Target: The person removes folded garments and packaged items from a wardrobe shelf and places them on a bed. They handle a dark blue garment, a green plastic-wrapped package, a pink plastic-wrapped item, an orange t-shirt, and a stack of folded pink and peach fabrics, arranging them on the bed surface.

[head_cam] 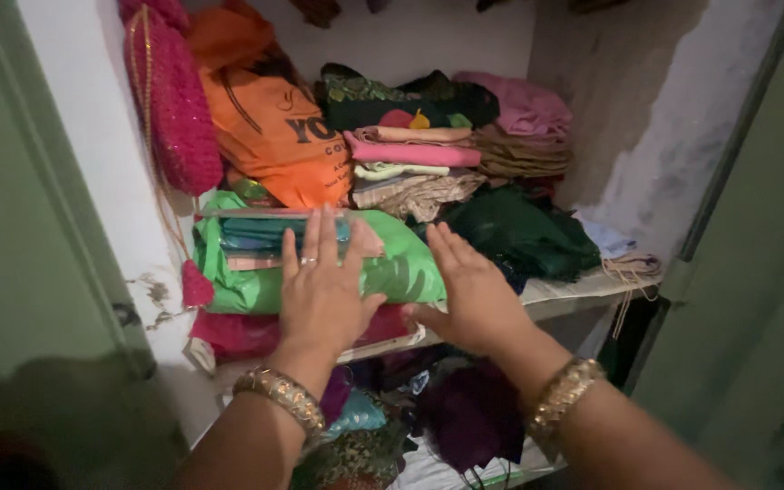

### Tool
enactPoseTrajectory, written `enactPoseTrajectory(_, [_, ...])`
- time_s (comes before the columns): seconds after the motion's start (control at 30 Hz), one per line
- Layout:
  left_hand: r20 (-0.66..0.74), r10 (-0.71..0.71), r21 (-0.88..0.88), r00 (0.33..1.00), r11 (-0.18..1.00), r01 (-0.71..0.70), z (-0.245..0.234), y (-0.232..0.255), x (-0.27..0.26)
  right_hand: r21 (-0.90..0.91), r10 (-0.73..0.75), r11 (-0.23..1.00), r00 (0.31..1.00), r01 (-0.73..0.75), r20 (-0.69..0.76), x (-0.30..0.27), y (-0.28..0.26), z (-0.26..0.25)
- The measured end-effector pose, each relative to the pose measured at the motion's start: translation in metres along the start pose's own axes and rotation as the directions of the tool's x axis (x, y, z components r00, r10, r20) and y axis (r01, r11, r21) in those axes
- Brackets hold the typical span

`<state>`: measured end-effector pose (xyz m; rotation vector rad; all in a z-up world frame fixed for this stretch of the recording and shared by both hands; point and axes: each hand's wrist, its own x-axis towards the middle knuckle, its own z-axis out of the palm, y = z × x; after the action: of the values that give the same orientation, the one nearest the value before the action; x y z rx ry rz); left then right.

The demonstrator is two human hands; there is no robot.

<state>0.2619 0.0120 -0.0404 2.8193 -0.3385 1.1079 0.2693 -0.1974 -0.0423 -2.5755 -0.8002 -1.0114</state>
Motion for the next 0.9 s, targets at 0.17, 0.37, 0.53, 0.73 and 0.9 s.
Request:
enactPoseTrajectory(0.17, [0.251, -0.083, 0.142, 0.964, 0.989, 0.048, 0.024, -0.01, 0.001, 0.028, -0.007, 1.0, 0.995, 0.005, 0.097, 0.006, 0.008, 0.026])
enactPoseTrajectory(0.37, [0.312, -0.094, 0.16, 0.945, 0.986, 0.045, 0.026, -0.014, -0.002, 0.057, 0.049, 0.995, 0.919, -0.077, 0.39, 0.007, 0.011, 0.047])
enactPoseTrajectory(0.53, [0.075, -0.027, 0.068, 0.997, 0.997, 0.022, 0.019, -0.004, 0.016, 0.1, -0.018, 0.995, 0.96, -0.01, 0.278, 0.02, 0.035, 0.049])
enactPoseTrajectory(0.73, [-0.125, 0.104, 0.061, 0.987, 0.993, -0.097, 0.03, 0.01, 0.038, -0.018, 0.064, 0.998, 0.984, -0.062, 0.167, 0.039, 0.08, 0.048])
enactPoseTrajectory(0.9, [0.286, 0.033, 0.185, 0.958, 0.979, -0.089, 0.052, 0.023, 0.05, -0.064, 0.204, 0.979, 0.948, -0.194, 0.245, 0.022, 0.113, 0.06])
